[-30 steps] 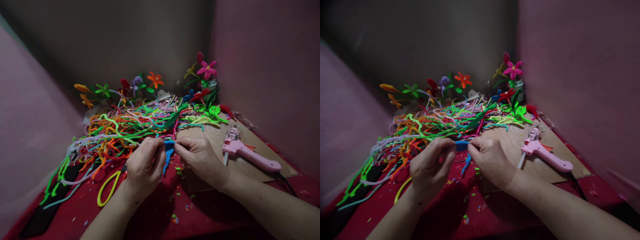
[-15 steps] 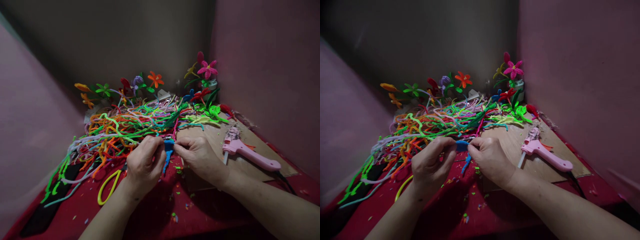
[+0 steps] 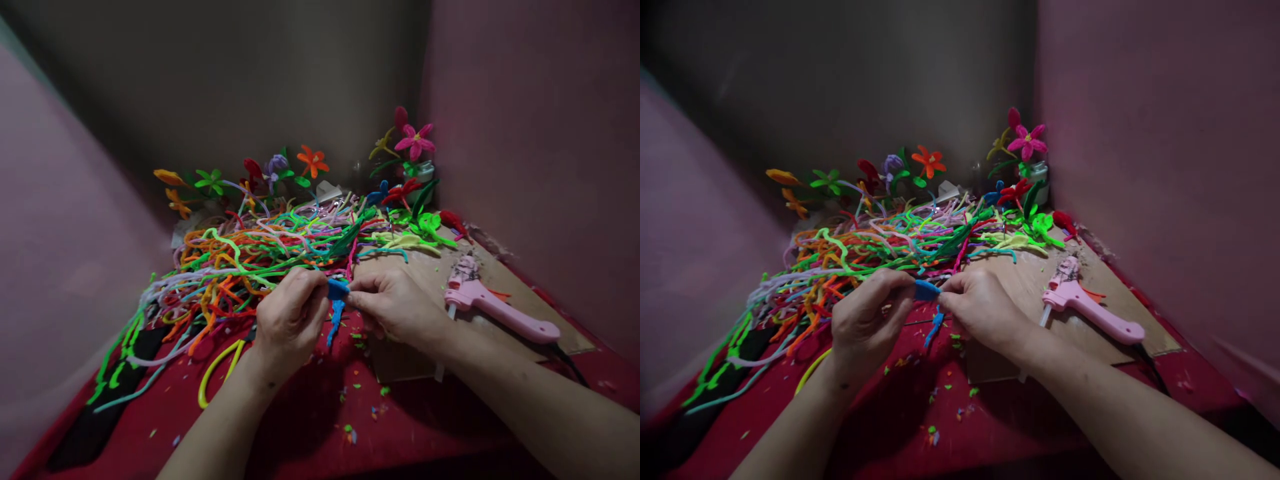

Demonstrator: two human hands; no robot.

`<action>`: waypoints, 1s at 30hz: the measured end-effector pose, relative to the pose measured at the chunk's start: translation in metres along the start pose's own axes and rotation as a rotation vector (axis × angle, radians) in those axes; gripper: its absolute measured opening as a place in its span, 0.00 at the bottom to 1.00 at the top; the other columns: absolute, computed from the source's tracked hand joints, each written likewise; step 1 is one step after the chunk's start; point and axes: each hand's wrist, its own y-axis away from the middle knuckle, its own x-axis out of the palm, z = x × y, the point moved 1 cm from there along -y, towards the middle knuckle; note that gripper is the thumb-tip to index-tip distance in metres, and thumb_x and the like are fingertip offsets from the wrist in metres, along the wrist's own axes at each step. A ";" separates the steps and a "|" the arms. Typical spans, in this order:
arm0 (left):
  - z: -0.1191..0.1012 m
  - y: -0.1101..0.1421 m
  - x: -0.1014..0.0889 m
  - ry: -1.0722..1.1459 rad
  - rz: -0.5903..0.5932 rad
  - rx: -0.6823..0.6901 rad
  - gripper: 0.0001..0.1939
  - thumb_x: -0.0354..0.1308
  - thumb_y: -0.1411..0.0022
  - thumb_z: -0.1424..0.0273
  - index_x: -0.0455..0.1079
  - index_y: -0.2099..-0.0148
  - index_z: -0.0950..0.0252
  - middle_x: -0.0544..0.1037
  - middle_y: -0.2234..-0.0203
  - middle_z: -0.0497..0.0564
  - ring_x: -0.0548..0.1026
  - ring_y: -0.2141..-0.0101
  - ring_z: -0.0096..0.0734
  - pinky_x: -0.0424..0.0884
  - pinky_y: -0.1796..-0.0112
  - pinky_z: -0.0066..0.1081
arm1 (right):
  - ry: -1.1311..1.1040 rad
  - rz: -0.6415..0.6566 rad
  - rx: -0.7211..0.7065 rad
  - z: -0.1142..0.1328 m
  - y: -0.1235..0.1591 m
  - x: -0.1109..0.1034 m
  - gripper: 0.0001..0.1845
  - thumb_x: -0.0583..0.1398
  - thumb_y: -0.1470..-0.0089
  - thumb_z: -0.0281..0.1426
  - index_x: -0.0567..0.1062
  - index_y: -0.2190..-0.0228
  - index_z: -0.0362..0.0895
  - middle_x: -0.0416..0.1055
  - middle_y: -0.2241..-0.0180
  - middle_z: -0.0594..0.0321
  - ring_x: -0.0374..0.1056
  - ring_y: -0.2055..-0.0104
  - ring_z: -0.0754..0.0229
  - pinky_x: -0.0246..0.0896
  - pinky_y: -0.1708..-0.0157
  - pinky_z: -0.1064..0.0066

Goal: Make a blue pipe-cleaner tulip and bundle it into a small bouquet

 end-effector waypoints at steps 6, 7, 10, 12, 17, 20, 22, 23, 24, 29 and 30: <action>0.004 -0.004 -0.002 0.372 -0.157 -0.396 0.12 0.55 0.42 0.71 0.67 0.54 0.62 0.69 0.77 0.44 0.66 0.78 0.20 0.65 0.76 0.22 | -0.138 -0.090 -0.010 0.003 -0.002 -0.004 0.14 0.57 0.52 0.29 0.67 0.85 0.41 0.58 0.90 0.71 0.50 0.90 0.72 0.42 0.90 0.79; 0.005 -0.006 -0.002 0.440 -0.162 -0.495 0.13 0.56 0.43 0.69 0.67 0.54 0.63 0.68 0.78 0.43 0.65 0.80 0.20 0.63 0.78 0.22 | -0.175 -0.102 0.017 0.003 -0.002 -0.005 0.13 0.57 0.51 0.31 0.69 0.84 0.40 0.59 0.90 0.71 0.49 0.90 0.72 0.41 0.91 0.79; 0.007 -0.009 0.004 0.664 -0.003 -0.769 0.16 0.61 0.48 0.66 0.68 0.58 0.66 0.68 0.80 0.43 0.62 0.82 0.18 0.58 0.82 0.21 | -0.253 -0.138 0.047 0.001 -0.003 -0.004 0.11 0.58 0.52 0.32 0.72 0.80 0.40 0.58 0.91 0.72 0.49 0.91 0.72 0.38 0.92 0.80; 0.006 -0.009 0.013 0.808 0.169 -0.874 0.17 0.62 0.50 0.66 0.68 0.58 0.67 0.67 0.80 0.42 0.61 0.83 0.18 0.57 0.83 0.21 | -0.259 -0.156 0.010 0.000 -0.004 -0.004 0.10 0.58 0.53 0.31 0.72 0.80 0.39 0.57 0.91 0.72 0.49 0.91 0.73 0.38 0.91 0.80; -0.002 -0.005 0.024 0.754 0.322 -0.894 0.08 0.58 0.47 0.67 0.67 0.72 0.67 0.62 0.87 0.41 0.56 0.87 0.17 0.51 0.85 0.21 | -0.260 -0.240 -0.104 0.000 -0.005 -0.006 0.08 0.58 0.54 0.29 0.73 0.80 0.39 0.59 0.90 0.72 0.50 0.89 0.73 0.39 0.90 0.80; -0.011 -0.005 0.011 0.674 0.389 -0.735 0.11 0.56 0.44 0.68 0.66 0.77 0.67 0.62 0.88 0.42 0.59 0.85 0.19 0.55 0.83 0.22 | -0.347 -0.309 -0.069 -0.001 -0.007 -0.011 0.08 0.59 0.54 0.30 0.72 0.80 0.39 0.56 0.91 0.73 0.49 0.90 0.73 0.38 0.91 0.80; -0.018 -0.005 -0.004 0.706 0.464 -0.574 0.12 0.56 0.43 0.67 0.67 0.77 0.66 0.65 0.85 0.44 0.63 0.83 0.21 0.59 0.80 0.24 | -0.425 -0.323 -0.058 -0.004 -0.010 -0.014 0.09 0.60 0.55 0.32 0.71 0.81 0.40 0.56 0.92 0.73 0.48 0.91 0.73 0.37 0.92 0.80; -0.020 -0.005 -0.011 0.731 0.441 -0.491 0.12 0.55 0.42 0.67 0.67 0.77 0.66 0.67 0.84 0.45 0.65 0.81 0.22 0.60 0.79 0.24 | -0.461 -0.327 -0.054 -0.006 -0.012 -0.016 0.09 0.60 0.56 0.33 0.70 0.81 0.40 0.58 0.91 0.72 0.49 0.91 0.73 0.37 0.92 0.80; -0.023 -0.005 -0.019 0.775 0.422 -0.405 0.13 0.55 0.42 0.67 0.67 0.77 0.65 0.67 0.84 0.46 0.66 0.80 0.24 0.61 0.77 0.25 | -0.493 -0.328 -0.048 -0.008 -0.014 -0.017 0.10 0.61 0.57 0.33 0.70 0.81 0.40 0.60 0.90 0.72 0.49 0.91 0.73 0.38 0.93 0.81; -0.032 0.006 -0.036 1.004 0.578 -0.086 0.19 0.53 0.42 0.59 0.64 0.81 0.63 0.69 0.85 0.48 0.69 0.81 0.26 0.63 0.77 0.26 | -0.643 -0.368 0.053 -0.013 -0.022 -0.023 0.08 0.62 0.58 0.31 0.68 0.78 0.40 0.70 0.82 0.67 0.51 0.91 0.74 0.41 0.95 0.83; -0.034 0.009 -0.037 1.032 0.625 -0.054 0.21 0.51 0.41 0.57 0.62 0.81 0.63 0.68 0.86 0.48 0.70 0.81 0.26 0.63 0.77 0.26 | -0.659 -0.376 0.070 -0.013 -0.023 -0.023 0.08 0.62 0.58 0.30 0.68 0.78 0.40 0.70 0.82 0.67 0.51 0.91 0.75 0.41 0.96 0.83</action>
